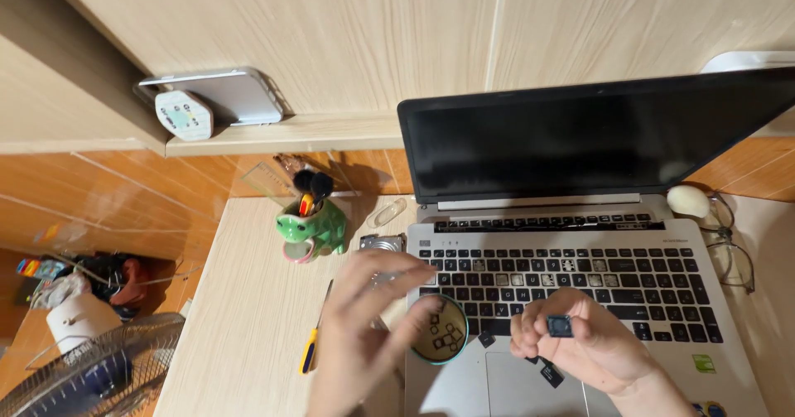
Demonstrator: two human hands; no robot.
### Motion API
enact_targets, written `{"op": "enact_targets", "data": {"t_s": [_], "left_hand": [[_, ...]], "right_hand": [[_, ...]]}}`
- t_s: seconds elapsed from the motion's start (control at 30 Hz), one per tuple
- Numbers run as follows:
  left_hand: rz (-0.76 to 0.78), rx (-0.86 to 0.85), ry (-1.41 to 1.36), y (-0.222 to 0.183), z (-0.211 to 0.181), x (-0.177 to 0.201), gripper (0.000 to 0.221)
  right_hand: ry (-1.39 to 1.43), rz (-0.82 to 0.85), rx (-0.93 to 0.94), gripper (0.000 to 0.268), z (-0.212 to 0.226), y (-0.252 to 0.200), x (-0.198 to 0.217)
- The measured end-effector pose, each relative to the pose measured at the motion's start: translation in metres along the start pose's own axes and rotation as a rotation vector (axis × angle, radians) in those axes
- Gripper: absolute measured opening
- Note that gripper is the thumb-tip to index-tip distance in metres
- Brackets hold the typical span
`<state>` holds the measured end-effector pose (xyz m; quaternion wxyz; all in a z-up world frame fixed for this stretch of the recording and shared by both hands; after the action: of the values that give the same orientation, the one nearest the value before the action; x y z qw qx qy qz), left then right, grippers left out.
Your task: Repairing and replacing individual keys on a laptop keyboard.
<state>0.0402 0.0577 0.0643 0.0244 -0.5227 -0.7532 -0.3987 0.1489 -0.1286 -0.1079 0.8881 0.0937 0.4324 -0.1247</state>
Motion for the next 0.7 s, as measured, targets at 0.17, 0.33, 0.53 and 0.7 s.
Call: {"op": "enact_targets", "data": {"t_s": [0.17,0.33,0.53,0.7], "left_hand": [[0.165,0.35,0.215,-0.041,0.075,-0.007,0.017],[0.482,0.234,0.441,-0.068,0.096,-0.055,0.01],[0.54,0.032,0.733,-0.059,0.079,-0.073,0.005],[0.69,-0.075,0.767,-0.06,0.074,-0.095,0.008]], "right_hand": [[0.057,-0.043,-0.022,0.038,-0.003,-0.005,0.014],[0.053,-0.058,-0.019,0.04,-0.002,-0.008,0.016],[0.032,-0.062,0.016,0.041,0.001,-0.012,0.02],[0.031,-0.072,0.023,0.041,0.002,-0.013,0.021]]}}
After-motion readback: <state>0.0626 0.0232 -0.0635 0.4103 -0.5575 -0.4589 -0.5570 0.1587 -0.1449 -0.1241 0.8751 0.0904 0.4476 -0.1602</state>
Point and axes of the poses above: each hand's wrist, its own y-axis towards the middle knuckle, its own x-axis out of the back of the hand, z = x × y, the point moved 8 cm from there along y, towards the middle knuckle, and after that the axes turned 2 degrees about -x, right-handed, at the moved point
